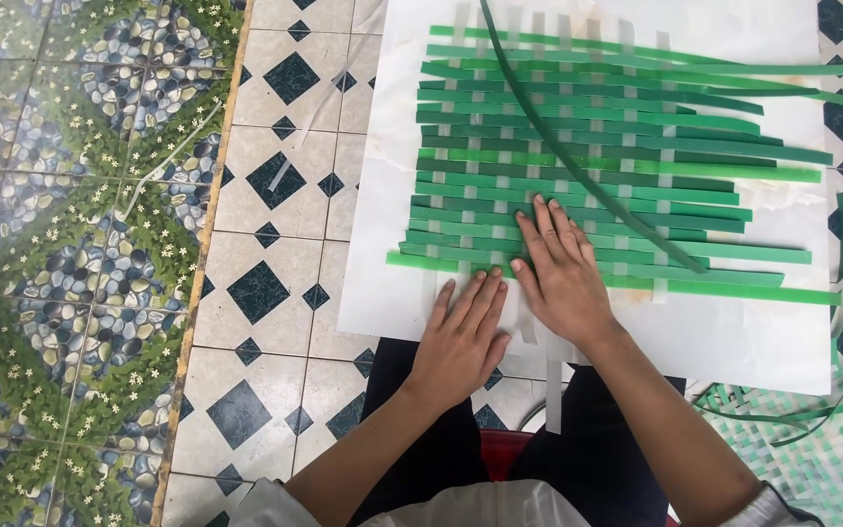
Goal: The person weaves green plastic straps through a grid of white straps laid on a white board. They interlace the green straps by hand, pressing them into place to form a woven mat.
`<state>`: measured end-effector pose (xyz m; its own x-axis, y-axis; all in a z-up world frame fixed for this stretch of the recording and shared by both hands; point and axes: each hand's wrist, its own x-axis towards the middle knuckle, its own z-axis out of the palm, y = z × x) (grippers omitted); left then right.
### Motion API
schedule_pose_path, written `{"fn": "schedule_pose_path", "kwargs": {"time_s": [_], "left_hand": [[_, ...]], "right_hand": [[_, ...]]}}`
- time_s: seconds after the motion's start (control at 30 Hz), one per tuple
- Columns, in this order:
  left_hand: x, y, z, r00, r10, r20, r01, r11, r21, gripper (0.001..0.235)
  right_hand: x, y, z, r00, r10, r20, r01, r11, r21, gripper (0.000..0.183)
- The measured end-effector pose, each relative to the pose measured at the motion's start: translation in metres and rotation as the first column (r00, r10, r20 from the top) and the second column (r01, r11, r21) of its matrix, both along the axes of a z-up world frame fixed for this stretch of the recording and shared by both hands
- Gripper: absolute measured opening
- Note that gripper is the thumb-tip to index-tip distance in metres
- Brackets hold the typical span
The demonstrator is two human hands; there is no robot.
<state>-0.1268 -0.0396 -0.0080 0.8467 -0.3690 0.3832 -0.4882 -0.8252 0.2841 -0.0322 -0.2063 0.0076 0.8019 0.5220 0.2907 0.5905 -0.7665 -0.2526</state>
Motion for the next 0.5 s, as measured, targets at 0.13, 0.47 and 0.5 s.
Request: {"fn": "schedule_pose_path", "kwargs": {"time_s": [0.13,0.47,0.5], "left_hand": [[-0.002,0.002,-0.007,1.000,-0.010,0.017,0.010,1.000,0.029,0.071],[0.006,-0.004,-0.020,0.979,0.008,0.206,-0.064,0.960,0.271,0.044],[0.008,-0.007,-0.019,0.965,0.023,0.260,-0.093,0.961,0.261,0.041]], "right_hand": [[0.000,0.001,-0.012,0.999,-0.036,0.011,0.037,0.995,-0.091,0.053],[-0.001,0.003,-0.011,0.997,-0.070,-0.028,0.066,0.989,-0.130,0.055],[-0.002,0.003,-0.012,0.997,-0.074,-0.036,0.069,0.988,-0.135,0.056]]}}
